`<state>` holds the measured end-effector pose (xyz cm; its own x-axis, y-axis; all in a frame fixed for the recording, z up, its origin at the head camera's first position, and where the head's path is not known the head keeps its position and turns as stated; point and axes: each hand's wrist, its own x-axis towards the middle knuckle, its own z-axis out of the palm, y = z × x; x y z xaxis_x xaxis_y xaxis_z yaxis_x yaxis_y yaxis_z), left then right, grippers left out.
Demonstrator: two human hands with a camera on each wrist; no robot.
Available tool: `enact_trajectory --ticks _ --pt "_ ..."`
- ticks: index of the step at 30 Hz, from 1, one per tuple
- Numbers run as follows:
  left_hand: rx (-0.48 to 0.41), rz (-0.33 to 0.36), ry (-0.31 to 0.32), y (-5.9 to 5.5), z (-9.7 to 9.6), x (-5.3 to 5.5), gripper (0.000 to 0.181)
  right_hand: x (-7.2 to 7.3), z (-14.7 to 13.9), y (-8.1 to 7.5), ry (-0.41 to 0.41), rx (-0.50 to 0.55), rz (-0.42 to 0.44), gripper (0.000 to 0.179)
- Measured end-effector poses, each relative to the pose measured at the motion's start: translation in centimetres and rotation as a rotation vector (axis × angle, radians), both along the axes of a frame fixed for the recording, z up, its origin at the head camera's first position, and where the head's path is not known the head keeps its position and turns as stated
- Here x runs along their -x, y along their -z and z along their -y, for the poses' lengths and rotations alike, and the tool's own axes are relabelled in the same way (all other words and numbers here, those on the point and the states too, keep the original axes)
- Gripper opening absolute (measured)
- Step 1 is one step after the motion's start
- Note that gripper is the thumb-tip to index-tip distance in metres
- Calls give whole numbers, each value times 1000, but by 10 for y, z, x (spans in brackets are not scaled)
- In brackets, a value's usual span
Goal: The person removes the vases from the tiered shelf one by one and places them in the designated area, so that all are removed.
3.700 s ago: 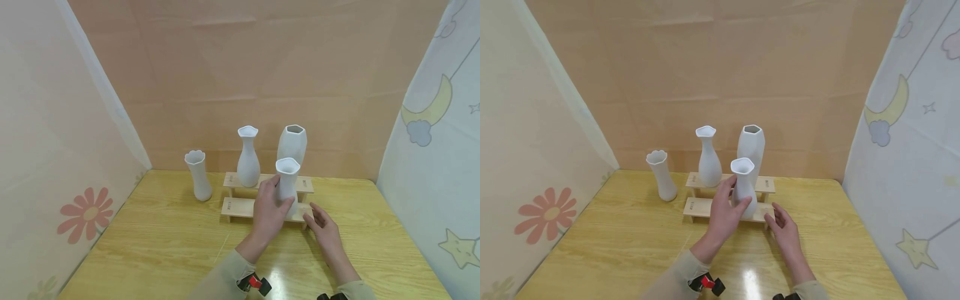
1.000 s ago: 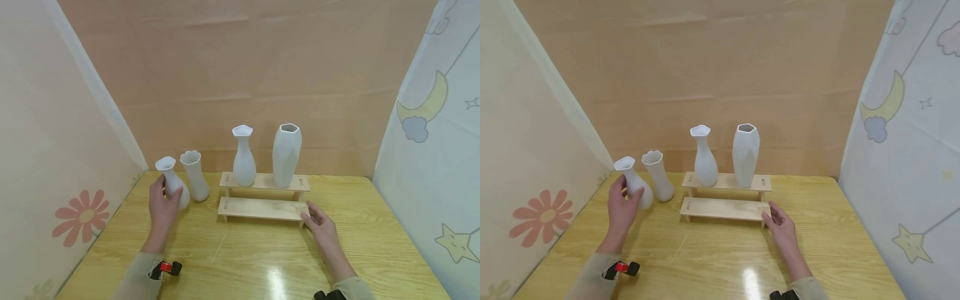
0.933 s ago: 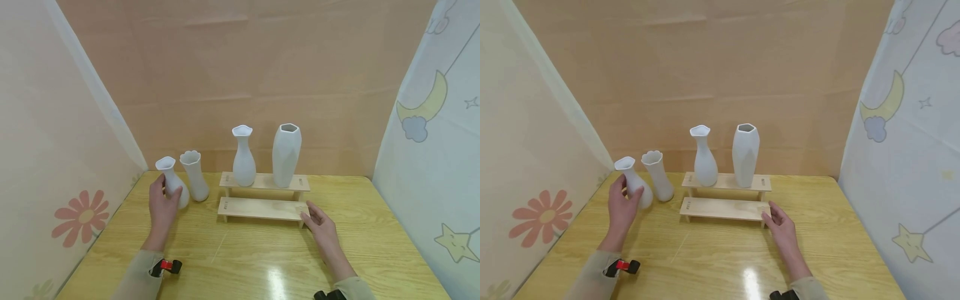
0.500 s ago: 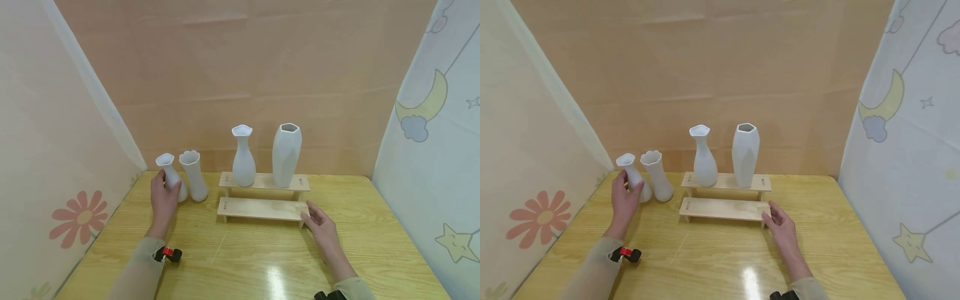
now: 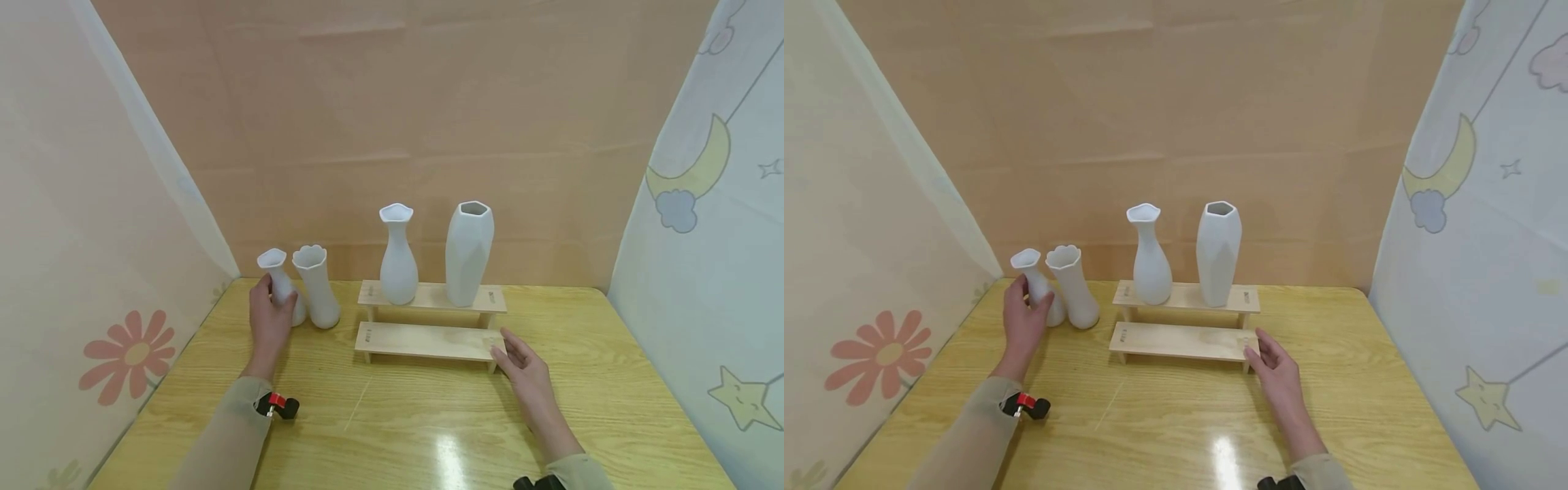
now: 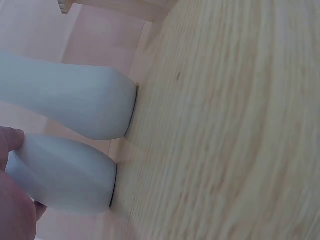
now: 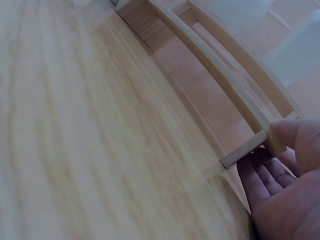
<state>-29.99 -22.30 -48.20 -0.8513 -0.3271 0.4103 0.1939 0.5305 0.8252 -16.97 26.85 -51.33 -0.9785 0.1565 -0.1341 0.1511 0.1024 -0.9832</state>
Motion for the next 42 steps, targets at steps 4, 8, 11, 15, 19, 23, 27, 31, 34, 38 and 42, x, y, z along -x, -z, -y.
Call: enact_trajectory --ticks 4,8,11,15,19,23,27,31,34,38,42 --pt "-4 9 8 0 -1 2 68 0 0 0 2 -6 -3 77" --pt "4 15 19 -1 -2 3 69 1 0 0 7 -11 -3 77" --pt "9 14 23 0 -2 4 69 1 0 0 4 -12 -3 78" --pt "18 7 21 1 -1 5 69 2 0 1 -3 -14 -9 77" --pt "31 2 23 2 0 5 69 2 0 0 -7 -17 -16 77" --pt "41 -7 28 3 0 6 68 2 1 0 -8 -18 -18 77" --pt "43 -18 34 3 0 5 70 2 1 -1 -6 -14 -16 78" --pt "51 -31 25 2 -1 2 74 1 1 -1 -9 -12 -10 78" --pt "55 -36 7 0 -2 0 77 0 0 -1 -10 -22 -8 78" --pt "45 -29 -16 -5 -3 -6 78 1 0 0 -6 -29 -7 78" --pt "37 -19 -36 -10 -5 -13 78 2 -1 2 -3 -27 -4 77"
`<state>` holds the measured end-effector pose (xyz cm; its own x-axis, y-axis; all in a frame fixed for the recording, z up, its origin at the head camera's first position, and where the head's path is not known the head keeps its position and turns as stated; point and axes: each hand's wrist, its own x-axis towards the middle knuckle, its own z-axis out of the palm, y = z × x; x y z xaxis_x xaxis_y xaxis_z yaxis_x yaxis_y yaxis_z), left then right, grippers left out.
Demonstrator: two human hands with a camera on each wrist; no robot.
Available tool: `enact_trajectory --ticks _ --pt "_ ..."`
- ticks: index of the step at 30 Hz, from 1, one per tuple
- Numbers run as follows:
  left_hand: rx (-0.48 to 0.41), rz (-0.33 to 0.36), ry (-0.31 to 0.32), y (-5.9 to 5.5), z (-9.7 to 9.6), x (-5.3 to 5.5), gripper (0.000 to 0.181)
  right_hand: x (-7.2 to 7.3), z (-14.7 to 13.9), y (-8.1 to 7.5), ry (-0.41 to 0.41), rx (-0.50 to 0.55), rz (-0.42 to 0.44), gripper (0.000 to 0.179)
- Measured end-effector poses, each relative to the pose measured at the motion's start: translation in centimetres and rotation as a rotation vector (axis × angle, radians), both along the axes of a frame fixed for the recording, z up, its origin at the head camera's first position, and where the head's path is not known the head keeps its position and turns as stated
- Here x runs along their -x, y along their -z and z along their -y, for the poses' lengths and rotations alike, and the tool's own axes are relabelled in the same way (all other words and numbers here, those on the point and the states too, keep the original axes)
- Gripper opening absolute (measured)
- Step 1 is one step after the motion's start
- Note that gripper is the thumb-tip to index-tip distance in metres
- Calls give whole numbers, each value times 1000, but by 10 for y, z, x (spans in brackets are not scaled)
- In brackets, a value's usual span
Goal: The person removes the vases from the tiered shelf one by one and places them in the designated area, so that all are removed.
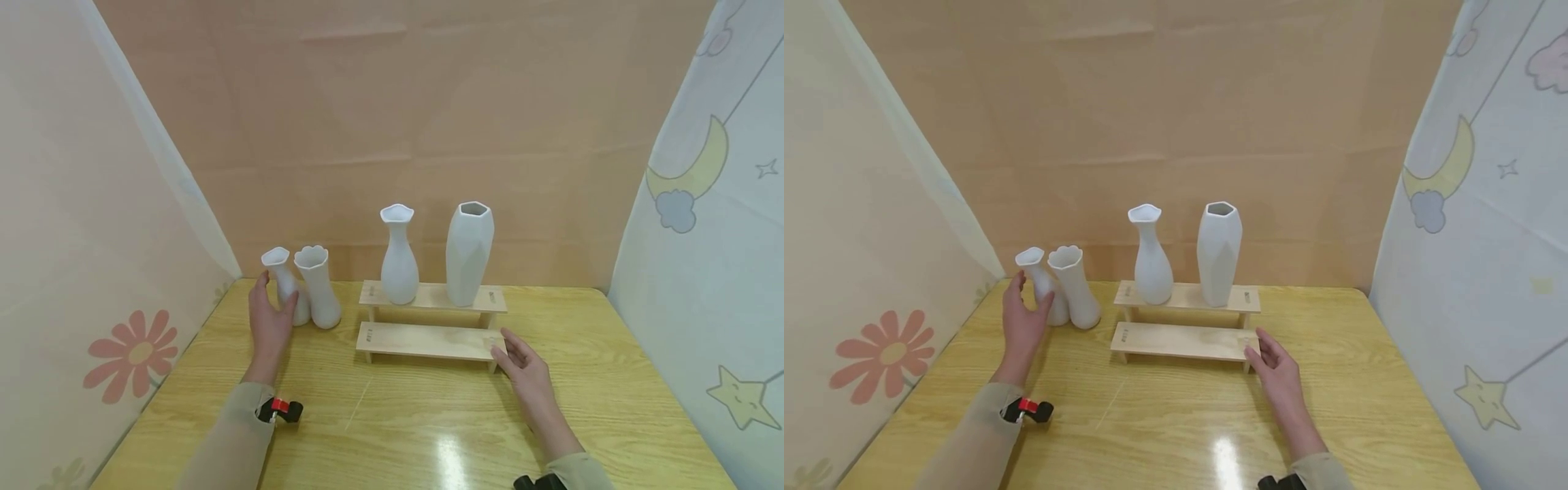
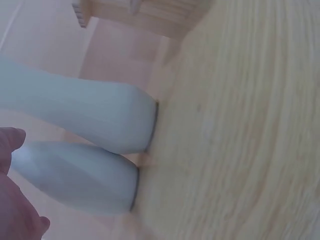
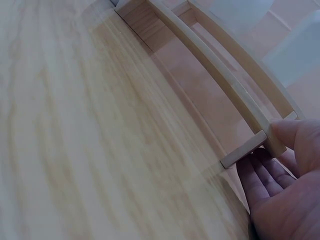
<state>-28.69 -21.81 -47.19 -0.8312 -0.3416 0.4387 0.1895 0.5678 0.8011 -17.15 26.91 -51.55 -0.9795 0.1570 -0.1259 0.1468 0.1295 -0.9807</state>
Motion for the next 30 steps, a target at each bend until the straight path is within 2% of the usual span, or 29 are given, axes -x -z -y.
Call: enact_trajectory --ticks 8,22,26,30 --pt "-17 -44 -38 -12 -3 -14 75 -1 0 0 2 2 11 76" --pt "-111 -99 -14 -37 -16 -38 75 -3 2 -3 0 -4 -6 77" --pt "-130 -140 6 -47 -25 -46 75 -3 2 -3 0 -8 -5 77" --pt "-133 -185 58 -54 -39 -55 75 -3 2 -3 0 -6 -4 77"
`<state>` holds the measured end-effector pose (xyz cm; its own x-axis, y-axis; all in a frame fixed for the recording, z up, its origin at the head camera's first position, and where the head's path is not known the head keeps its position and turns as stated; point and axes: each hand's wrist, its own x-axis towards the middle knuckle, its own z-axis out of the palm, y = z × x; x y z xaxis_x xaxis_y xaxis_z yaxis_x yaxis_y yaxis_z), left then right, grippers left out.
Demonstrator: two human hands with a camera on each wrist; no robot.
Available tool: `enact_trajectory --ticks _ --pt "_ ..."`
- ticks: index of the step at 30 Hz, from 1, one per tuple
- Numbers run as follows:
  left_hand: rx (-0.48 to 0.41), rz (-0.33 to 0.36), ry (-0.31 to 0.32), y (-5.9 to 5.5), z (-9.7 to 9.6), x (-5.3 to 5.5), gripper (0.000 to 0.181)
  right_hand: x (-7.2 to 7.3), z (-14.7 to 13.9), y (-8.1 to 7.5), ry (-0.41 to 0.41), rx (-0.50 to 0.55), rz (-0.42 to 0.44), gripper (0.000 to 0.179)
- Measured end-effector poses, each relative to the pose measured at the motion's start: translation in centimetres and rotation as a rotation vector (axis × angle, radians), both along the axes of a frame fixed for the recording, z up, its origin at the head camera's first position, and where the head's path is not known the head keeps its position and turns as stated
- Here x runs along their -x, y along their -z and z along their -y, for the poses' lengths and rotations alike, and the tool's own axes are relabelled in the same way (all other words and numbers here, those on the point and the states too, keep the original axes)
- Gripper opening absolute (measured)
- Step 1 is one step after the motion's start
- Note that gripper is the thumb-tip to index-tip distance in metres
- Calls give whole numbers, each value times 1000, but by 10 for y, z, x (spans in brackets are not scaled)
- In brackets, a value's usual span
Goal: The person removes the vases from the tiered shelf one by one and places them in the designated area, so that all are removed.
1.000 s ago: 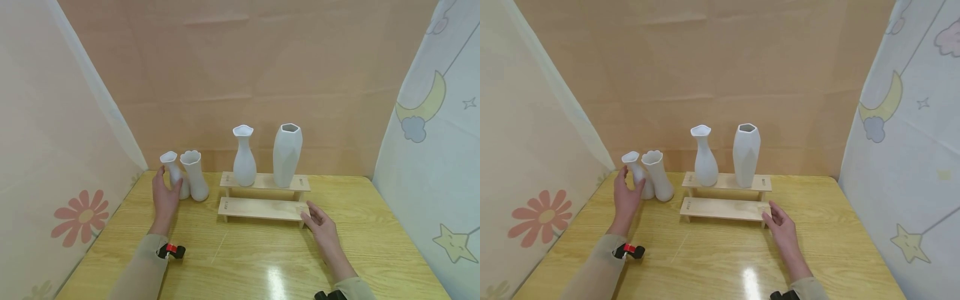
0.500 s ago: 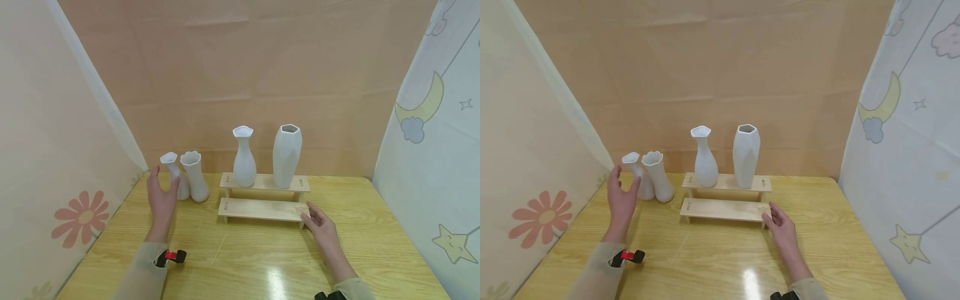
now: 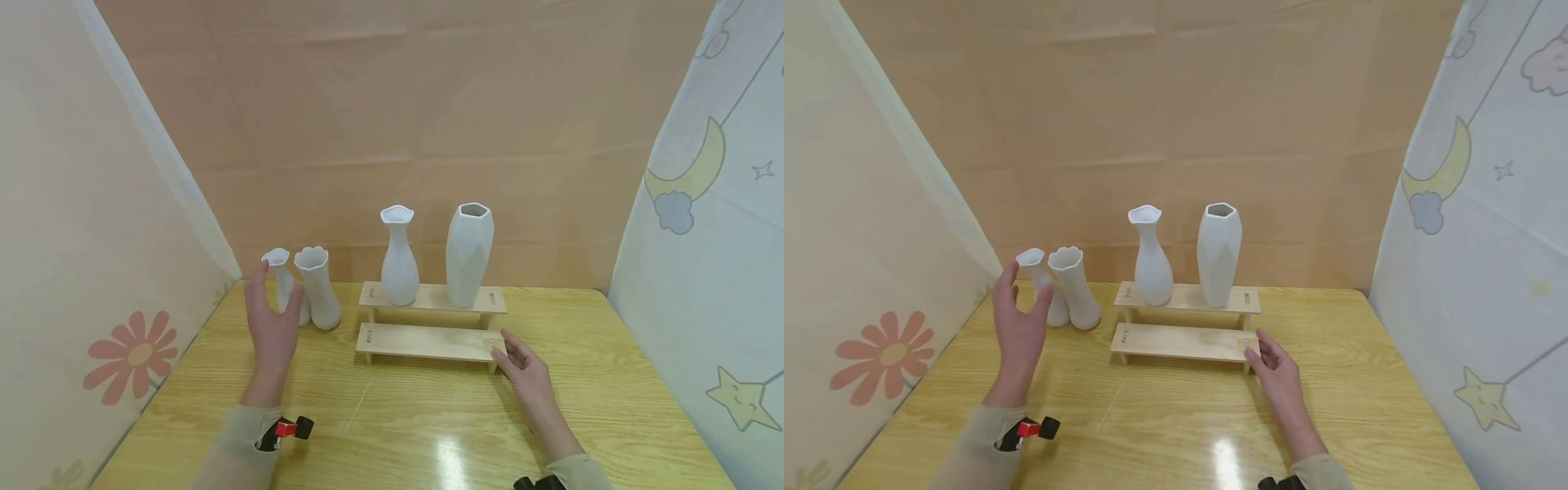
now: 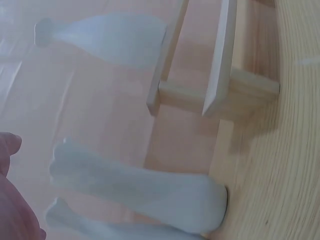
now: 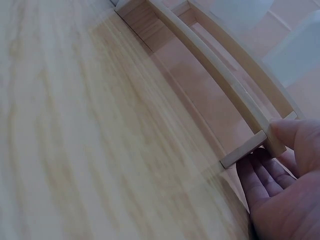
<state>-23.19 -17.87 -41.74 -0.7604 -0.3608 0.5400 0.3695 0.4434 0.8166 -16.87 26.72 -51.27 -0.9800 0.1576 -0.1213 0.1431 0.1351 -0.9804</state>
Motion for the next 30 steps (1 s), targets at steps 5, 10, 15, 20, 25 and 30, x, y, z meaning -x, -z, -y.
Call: enact_trajectory --ticks 5,10,15,20,25,30 --pt "15 -86 44 -4 -20 -7 72 0 0 1 -2 16 1 77" --pt "26 -209 64 -5 -40 -12 64 -1 0 0 0 20 4 77" --pt "-4 -247 122 -7 -61 -16 62 -1 0 0 -3 13 5 77" --pt "-32 -243 172 -9 -82 -18 62 -1 0 0 -1 7 7 76" --pt "-64 -229 199 -15 -101 -21 64 -1 -2 1 0 4 1 77" --pt "-74 -198 231 -19 -118 -23 67 1 -3 3 -8 1 -2 78"
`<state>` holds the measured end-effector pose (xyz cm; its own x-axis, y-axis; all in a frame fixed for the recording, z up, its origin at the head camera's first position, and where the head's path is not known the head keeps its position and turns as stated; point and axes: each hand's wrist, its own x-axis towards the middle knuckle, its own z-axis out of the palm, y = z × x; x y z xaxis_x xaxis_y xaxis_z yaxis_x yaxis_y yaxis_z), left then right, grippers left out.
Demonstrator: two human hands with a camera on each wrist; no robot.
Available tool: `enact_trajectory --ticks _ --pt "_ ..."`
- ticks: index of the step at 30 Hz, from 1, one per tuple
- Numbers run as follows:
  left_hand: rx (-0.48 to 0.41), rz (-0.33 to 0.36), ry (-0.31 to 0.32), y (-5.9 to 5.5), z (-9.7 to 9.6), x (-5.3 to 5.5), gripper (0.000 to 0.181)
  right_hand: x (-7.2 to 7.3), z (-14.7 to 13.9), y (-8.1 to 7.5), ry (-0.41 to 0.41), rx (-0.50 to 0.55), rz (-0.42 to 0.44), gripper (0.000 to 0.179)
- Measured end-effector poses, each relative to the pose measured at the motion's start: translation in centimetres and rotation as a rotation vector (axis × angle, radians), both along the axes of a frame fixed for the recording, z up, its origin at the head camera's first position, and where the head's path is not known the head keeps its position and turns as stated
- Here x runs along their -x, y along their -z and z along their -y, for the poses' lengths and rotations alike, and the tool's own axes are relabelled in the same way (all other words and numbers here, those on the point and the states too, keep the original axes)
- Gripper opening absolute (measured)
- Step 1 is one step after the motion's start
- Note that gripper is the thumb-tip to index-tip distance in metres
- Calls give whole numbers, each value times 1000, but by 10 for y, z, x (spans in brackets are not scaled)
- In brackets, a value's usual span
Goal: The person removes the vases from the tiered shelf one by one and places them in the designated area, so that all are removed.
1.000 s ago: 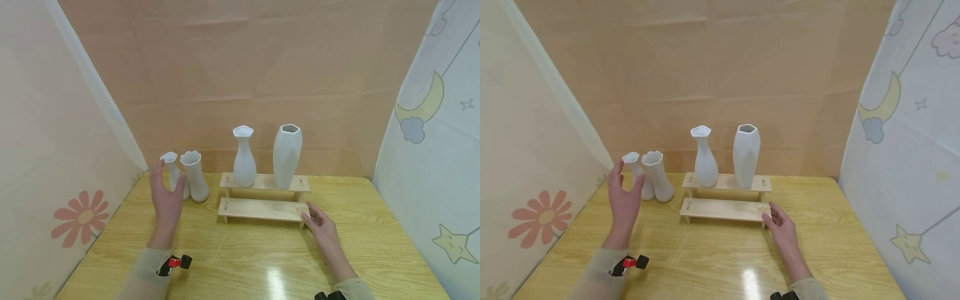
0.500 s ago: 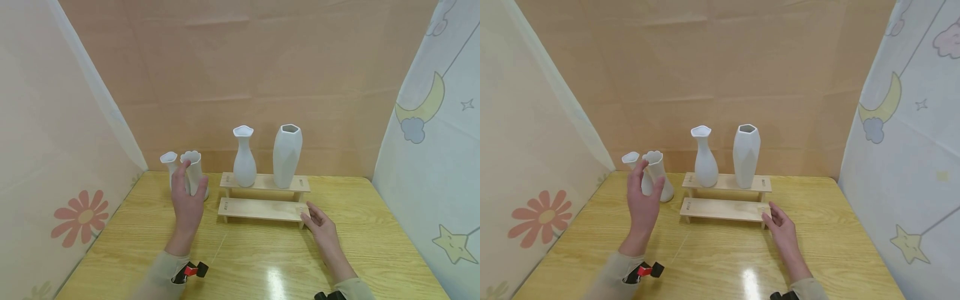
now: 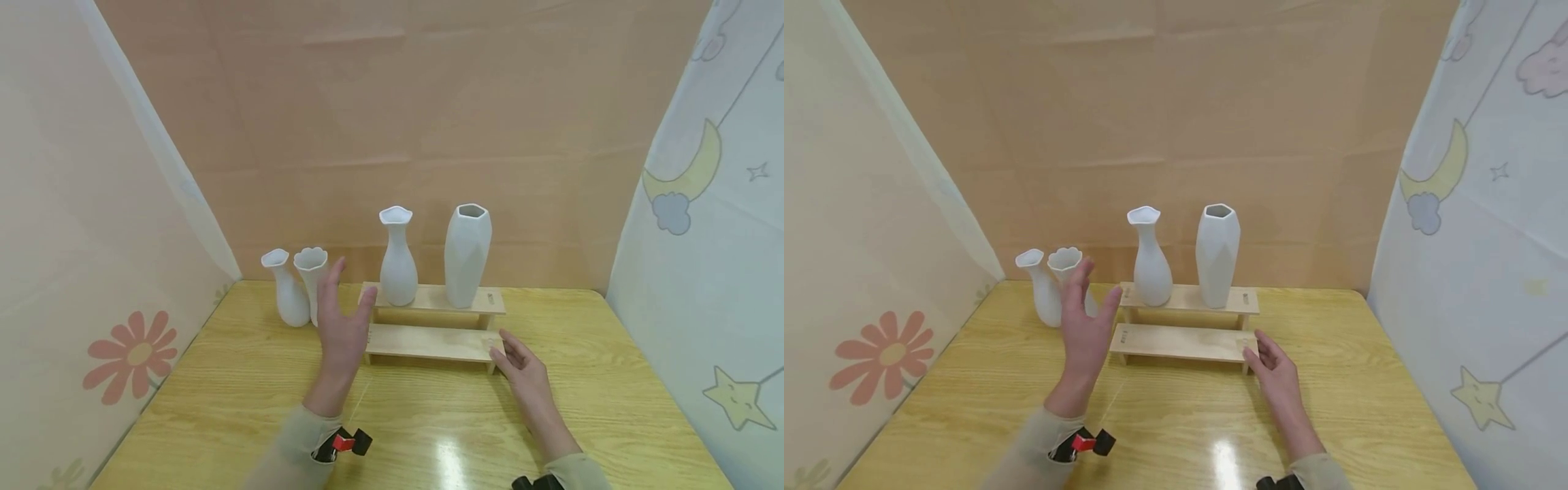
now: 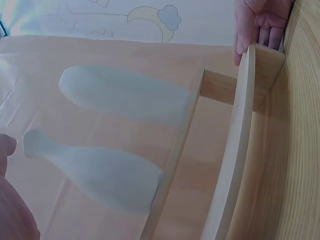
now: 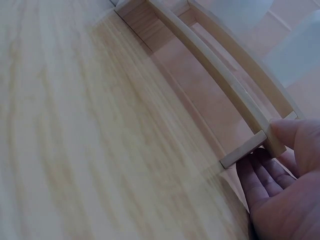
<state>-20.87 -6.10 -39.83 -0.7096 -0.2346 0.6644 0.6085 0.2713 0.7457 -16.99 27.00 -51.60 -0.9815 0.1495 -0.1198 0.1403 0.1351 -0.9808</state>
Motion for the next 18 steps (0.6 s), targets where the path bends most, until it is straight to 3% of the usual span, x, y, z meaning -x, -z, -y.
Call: enact_trajectory --ticks 5,9,18 --pt "1 -10 57 -2 -13 6 68 0 -1 1 0 -13 -7 78" --pt "11 39 89 -5 -22 13 70 -1 0 1 -2 -23 -10 78" --pt "71 168 40 -16 -36 34 71 -1 0 1 3 0 -11 77"
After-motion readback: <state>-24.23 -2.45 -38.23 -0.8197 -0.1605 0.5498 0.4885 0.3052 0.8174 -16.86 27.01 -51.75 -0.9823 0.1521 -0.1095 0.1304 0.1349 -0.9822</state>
